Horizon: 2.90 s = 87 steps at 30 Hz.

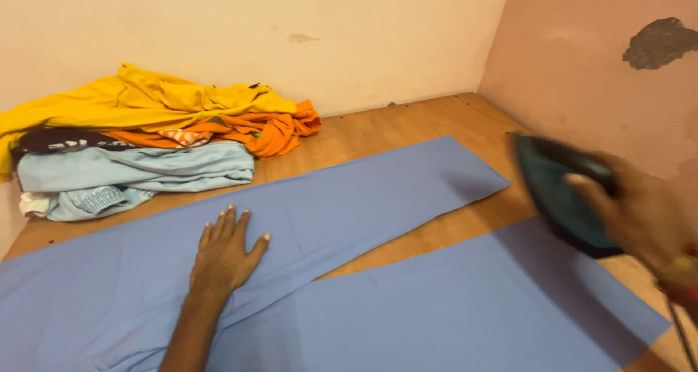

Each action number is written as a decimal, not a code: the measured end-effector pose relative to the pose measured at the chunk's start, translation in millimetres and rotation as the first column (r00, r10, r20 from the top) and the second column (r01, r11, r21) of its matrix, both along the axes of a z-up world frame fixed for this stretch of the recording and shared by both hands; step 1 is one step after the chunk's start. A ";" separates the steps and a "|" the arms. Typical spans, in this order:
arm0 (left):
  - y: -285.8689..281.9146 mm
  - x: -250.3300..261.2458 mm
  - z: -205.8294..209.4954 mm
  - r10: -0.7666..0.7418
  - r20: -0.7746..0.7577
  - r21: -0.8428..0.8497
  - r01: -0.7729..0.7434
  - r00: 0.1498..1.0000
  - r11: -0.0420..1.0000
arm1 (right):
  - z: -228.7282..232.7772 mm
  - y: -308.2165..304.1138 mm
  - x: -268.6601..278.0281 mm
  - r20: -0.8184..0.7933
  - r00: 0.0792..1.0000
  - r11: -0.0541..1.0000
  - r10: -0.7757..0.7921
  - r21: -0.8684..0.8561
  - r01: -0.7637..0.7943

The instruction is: The person irons a light blue pair of trousers laid out on a wooden table. They use a handheld electric iron to smooth the fabric, moving it back and forth across the legs and waist area while holding the garment in place with the other hand.

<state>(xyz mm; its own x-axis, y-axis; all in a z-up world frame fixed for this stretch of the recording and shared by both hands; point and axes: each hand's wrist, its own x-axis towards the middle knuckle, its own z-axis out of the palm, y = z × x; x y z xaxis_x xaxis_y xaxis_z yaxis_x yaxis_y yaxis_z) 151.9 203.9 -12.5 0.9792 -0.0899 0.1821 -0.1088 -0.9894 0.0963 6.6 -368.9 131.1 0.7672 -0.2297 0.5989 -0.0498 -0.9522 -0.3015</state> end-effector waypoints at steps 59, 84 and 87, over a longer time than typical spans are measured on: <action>-3.7 -7.8 12.6 0.024 -0.067 -0.024 -0.025 0.997 0.999 | -9.2 192.2 245.8 -0.460 0.766 0.639 0.449 -0.433 -0.636; -5.9 -8.8 14.1 0.039 -0.059 0.002 -0.039 0.997 0.999 | -9.7 303.0 169.4 -0.393 0.562 0.471 0.728 -0.309 -0.826; -5.6 -9.9 16.5 0.039 -0.075 -0.014 -0.040 0.996 0.999 | -8.3 287.5 173.8 -0.446 0.561 0.457 0.698 -0.326 -0.828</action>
